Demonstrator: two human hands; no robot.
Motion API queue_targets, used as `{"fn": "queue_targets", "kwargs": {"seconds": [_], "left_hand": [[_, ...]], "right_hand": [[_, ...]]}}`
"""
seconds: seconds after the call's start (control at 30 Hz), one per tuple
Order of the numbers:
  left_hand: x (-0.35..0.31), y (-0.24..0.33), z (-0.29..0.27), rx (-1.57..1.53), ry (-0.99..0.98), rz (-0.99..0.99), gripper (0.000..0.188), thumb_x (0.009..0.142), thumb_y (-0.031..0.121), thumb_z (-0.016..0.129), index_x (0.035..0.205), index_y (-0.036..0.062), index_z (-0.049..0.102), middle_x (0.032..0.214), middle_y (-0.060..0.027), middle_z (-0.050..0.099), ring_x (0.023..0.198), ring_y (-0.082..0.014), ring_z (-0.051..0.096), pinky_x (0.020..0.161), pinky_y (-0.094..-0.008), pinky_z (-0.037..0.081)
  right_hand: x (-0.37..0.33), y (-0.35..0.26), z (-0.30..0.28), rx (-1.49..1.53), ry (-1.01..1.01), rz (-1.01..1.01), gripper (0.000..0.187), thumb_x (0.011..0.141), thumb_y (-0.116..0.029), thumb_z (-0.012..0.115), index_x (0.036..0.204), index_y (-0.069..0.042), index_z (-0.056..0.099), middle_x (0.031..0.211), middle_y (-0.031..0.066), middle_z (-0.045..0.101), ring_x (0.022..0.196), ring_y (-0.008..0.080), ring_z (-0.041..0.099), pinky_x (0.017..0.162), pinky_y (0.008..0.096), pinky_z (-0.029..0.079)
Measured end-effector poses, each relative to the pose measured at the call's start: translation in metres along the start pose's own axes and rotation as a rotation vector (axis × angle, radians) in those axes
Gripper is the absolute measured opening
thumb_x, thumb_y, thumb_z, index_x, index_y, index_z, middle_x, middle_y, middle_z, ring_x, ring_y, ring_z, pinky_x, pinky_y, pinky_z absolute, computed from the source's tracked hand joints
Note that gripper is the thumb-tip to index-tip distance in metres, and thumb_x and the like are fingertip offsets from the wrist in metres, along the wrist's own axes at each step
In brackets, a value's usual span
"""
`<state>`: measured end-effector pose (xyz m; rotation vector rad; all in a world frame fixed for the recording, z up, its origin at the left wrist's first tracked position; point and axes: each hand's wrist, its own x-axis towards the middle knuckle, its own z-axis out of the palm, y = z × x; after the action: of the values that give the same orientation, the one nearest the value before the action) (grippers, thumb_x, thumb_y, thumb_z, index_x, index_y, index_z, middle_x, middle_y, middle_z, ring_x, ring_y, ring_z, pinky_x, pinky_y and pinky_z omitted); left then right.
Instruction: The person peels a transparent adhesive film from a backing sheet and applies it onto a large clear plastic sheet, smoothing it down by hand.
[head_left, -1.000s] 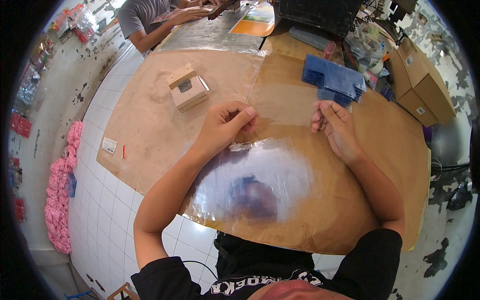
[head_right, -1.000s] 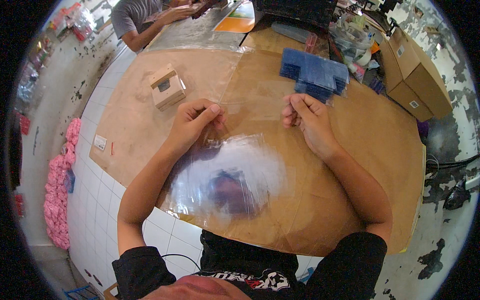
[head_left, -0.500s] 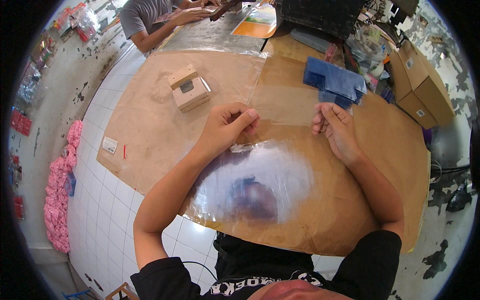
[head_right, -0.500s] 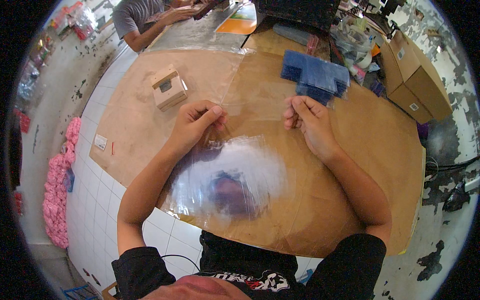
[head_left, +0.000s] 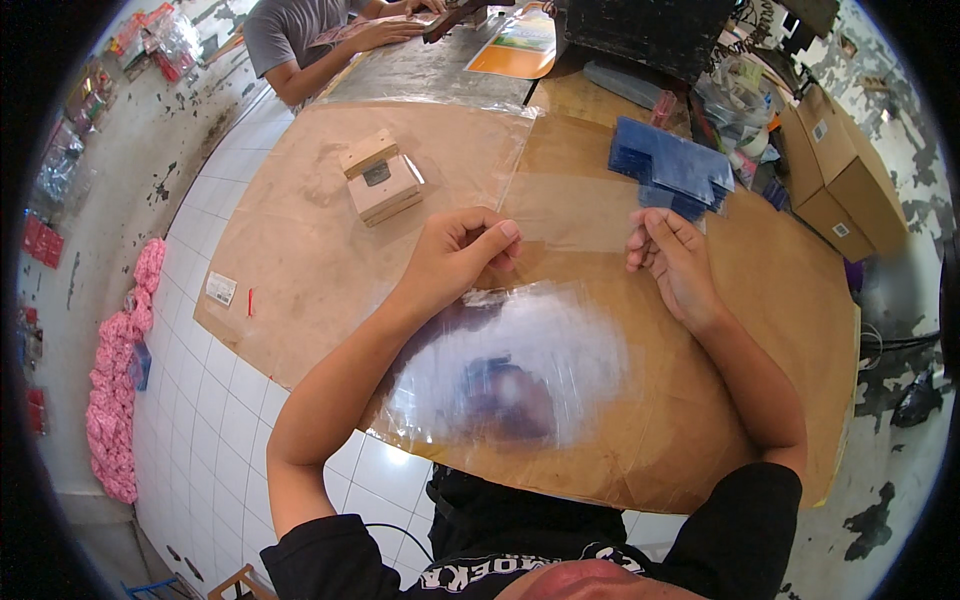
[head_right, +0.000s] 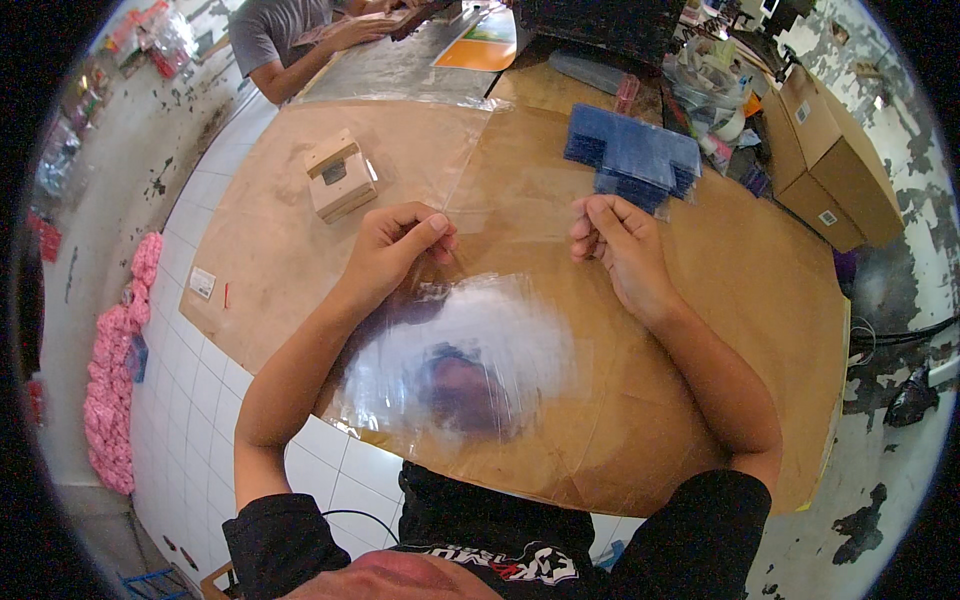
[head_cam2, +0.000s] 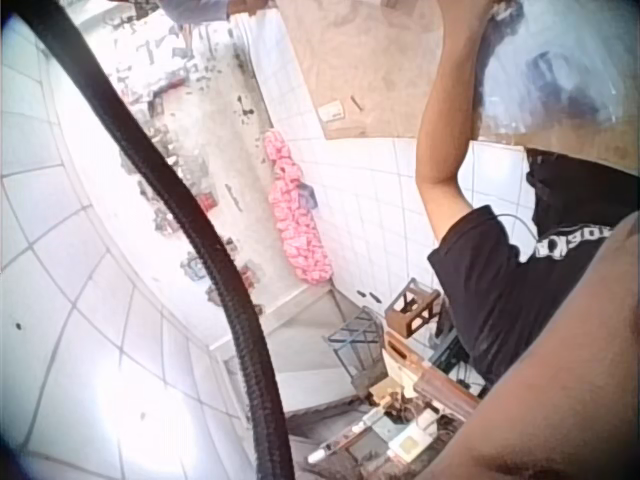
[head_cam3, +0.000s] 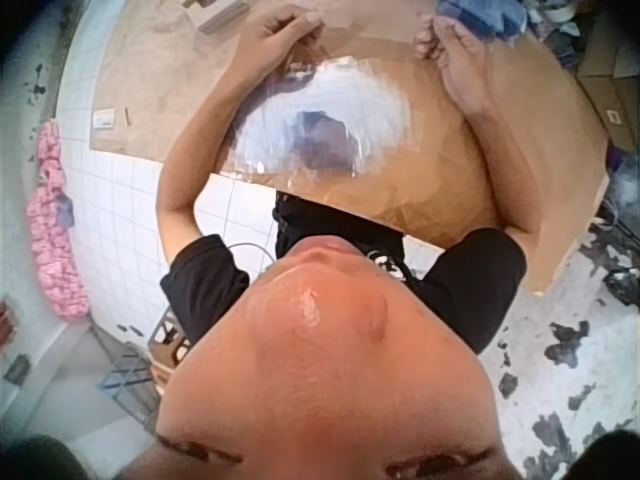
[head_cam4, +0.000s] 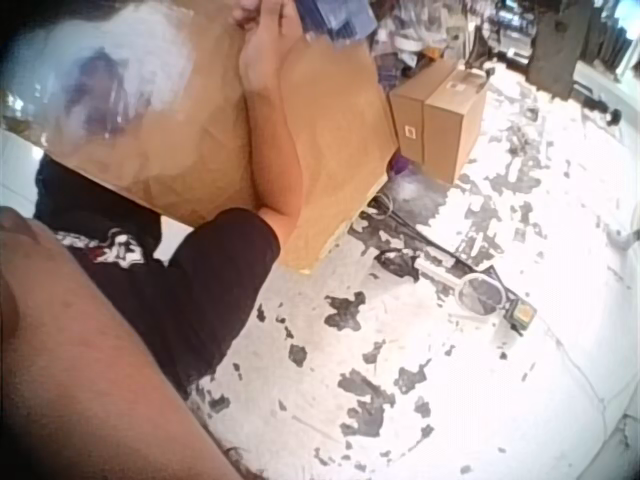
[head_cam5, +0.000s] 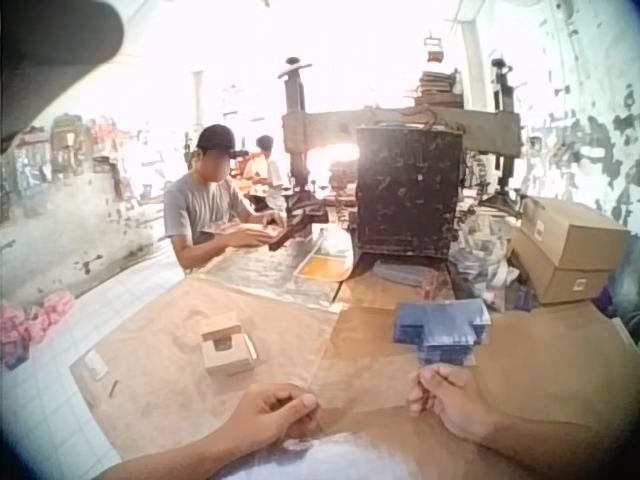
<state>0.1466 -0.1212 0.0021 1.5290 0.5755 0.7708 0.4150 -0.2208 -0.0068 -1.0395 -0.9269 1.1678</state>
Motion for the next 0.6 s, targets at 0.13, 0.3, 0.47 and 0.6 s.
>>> {"fn": "queue_targets", "kwargs": {"seconds": [0.13, 0.3, 0.47, 0.6], "left_hand": [[-0.0007, 0.0010, 0.0001, 0.002, 0.002, 0.000, 0.022, 0.094, 0.018, 0.056, 0.088, -0.0018, 0.065, 0.081, -0.0063, 0.065, 0.072, -0.0107, 0.060, 0.065, -0.0241, 0.049], [-0.0015, 0.0043, 0.0007, 0.008, 0.002, -0.006, 0.023, 0.094, 0.019, 0.057, 0.088, -0.0019, 0.065, 0.081, -0.0065, 0.065, 0.071, -0.0111, 0.061, 0.065, -0.0241, 0.050], [-0.0010, 0.0013, 0.0003, -0.006, 0.005, 0.000, 0.023, 0.094, 0.019, 0.057, 0.088, -0.0019, 0.065, 0.081, -0.0065, 0.065, 0.071, -0.0111, 0.061, 0.065, -0.0239, 0.049], [-0.0012, 0.0023, 0.0001, 0.005, 0.006, -0.008, 0.023, 0.094, 0.019, 0.057, 0.088, -0.0018, 0.065, 0.080, -0.0061, 0.065, 0.070, -0.0109, 0.061, 0.065, -0.0239, 0.049]], "right_hand": [[0.0001, 0.0005, -0.0003, 0.006, 0.008, 0.006, 0.025, 0.098, -0.025, 0.050, 0.103, -0.002, 0.060, 0.080, 0.0026, 0.062, 0.068, 0.0105, 0.059, 0.063, 0.0260, 0.050], [-0.0001, -0.0003, -0.0002, 0.010, 0.011, 0.006, 0.025, 0.098, -0.025, 0.051, 0.102, -0.002, 0.060, 0.080, 0.0027, 0.062, 0.068, 0.0109, 0.059, 0.063, 0.0263, 0.050], [0.0009, 0.0017, -0.0018, 0.009, 0.005, 0.005, 0.025, 0.097, -0.025, 0.051, 0.102, -0.002, 0.060, 0.081, 0.0028, 0.062, 0.068, 0.0109, 0.059, 0.063, 0.0266, 0.050], [0.0004, 0.0007, -0.0011, 0.005, 0.003, 0.000, 0.025, 0.098, -0.025, 0.051, 0.102, -0.002, 0.060, 0.081, 0.0029, 0.062, 0.068, 0.0109, 0.059, 0.063, 0.0265, 0.050]]}}
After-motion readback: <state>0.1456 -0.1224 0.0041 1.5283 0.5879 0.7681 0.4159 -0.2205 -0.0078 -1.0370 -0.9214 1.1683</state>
